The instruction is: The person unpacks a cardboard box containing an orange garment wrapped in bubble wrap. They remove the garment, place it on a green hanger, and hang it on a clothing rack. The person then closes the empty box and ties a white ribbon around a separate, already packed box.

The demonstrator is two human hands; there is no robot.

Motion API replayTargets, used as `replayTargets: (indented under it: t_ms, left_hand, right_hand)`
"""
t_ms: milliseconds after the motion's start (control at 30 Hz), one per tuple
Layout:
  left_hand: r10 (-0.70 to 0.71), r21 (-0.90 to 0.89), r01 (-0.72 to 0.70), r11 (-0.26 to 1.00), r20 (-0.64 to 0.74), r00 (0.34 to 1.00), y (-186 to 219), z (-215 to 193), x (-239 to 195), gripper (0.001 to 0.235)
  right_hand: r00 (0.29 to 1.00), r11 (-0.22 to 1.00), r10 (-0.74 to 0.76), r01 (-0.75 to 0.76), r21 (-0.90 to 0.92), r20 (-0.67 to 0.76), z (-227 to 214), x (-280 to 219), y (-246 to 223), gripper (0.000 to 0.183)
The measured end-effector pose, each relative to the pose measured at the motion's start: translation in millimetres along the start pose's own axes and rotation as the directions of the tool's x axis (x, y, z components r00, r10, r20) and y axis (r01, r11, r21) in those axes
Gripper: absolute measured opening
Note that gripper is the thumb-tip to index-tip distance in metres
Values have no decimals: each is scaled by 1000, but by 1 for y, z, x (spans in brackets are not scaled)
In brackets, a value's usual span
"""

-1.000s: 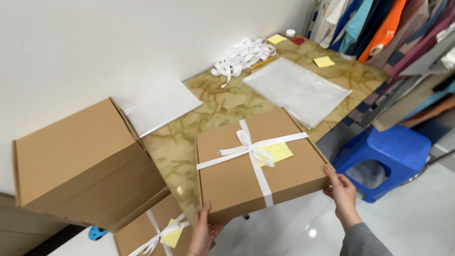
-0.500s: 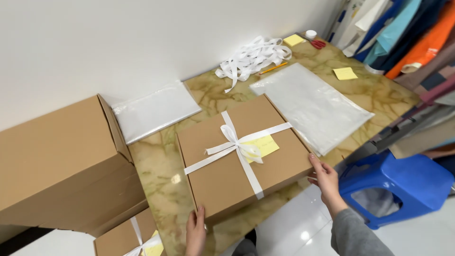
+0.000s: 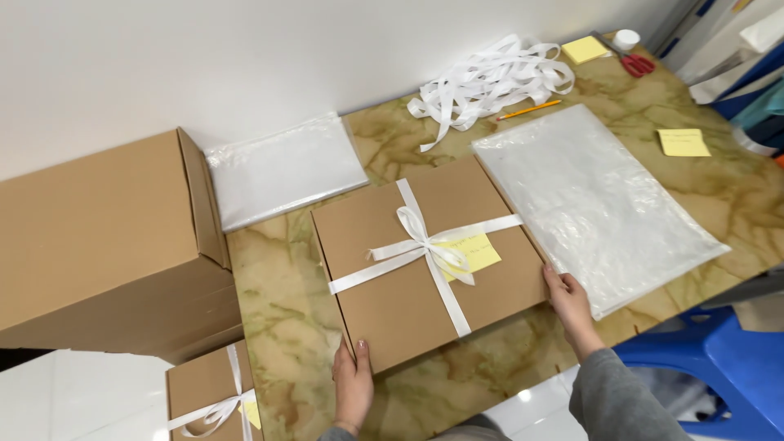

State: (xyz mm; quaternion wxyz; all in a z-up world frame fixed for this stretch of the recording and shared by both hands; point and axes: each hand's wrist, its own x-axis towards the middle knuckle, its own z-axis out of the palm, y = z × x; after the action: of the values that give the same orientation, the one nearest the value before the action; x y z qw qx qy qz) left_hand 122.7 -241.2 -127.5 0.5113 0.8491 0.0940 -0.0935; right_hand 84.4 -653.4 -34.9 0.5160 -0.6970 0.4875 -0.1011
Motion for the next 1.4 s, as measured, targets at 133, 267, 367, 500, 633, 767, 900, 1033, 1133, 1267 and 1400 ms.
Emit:
replayTargets:
  t_ms: [133, 267, 367, 500, 633, 767, 900, 1033, 1133, 1267, 1400]
  left_hand:
    - [30, -187, -13, 982, 90, 995, 33, -25, -1, 57]
    - [186, -6, -190, 982, -154, 970, 85, -40, -1, 54]
    - [366, 80, -358, 930, -165, 916, 137, -28, -3, 33]
    - [433, -110, -422, 900, 106, 895, 164, 20, 10, 19]
    - [285, -142, -255, 956, 259, 923, 150, 60, 23, 22]
    - [360, -162, -323, 933, 339, 869, 137, 62, 37, 23]
    - [301, -284, -204, 937, 361, 883, 127, 59, 48, 23]
    - [287, -335, -166, 927, 353, 890, 119, 69, 55, 23]
    - [307, -345, -208, 915, 264, 914, 153, 69, 42, 20]
    - [355, -266, -288, 920, 256, 899, 222, 74, 17, 21]
    - [497, -272, -430, 861, 263, 827, 251, 115, 13, 21]
  right_hand:
    - [967, 945, -225, 187, -267, -120, -1, -16, -27, 33]
    - [865, 862, -498, 487, -142, -60, 25, -5, -51, 30]
    - [924, 895, -372, 382, -230, 86, 47, 10, -57, 35]
    - [942, 925, -283, 317, -208, 179, 62, 3, -83, 21]
    - [964, 933, -188, 236, -273, 189, 69, 7, -91, 22]
    - [970, 930, -179, 222, -294, 164, 71, 21, -70, 31]
    - [971, 945, -203, 227, -237, 123, 62, 41, -37, 35]
    - [982, 973, -183, 188, -136, 47, 16, 32, -25, 32]
    - [983, 983, -180, 181, 38, -38, -31, 28, -24, 26]
    - [978, 976, -161, 177, 126, -132, -88, 36, -28, 23]
    - [971, 968, -102, 148, 205, -217, -131, 70, -17, 18]
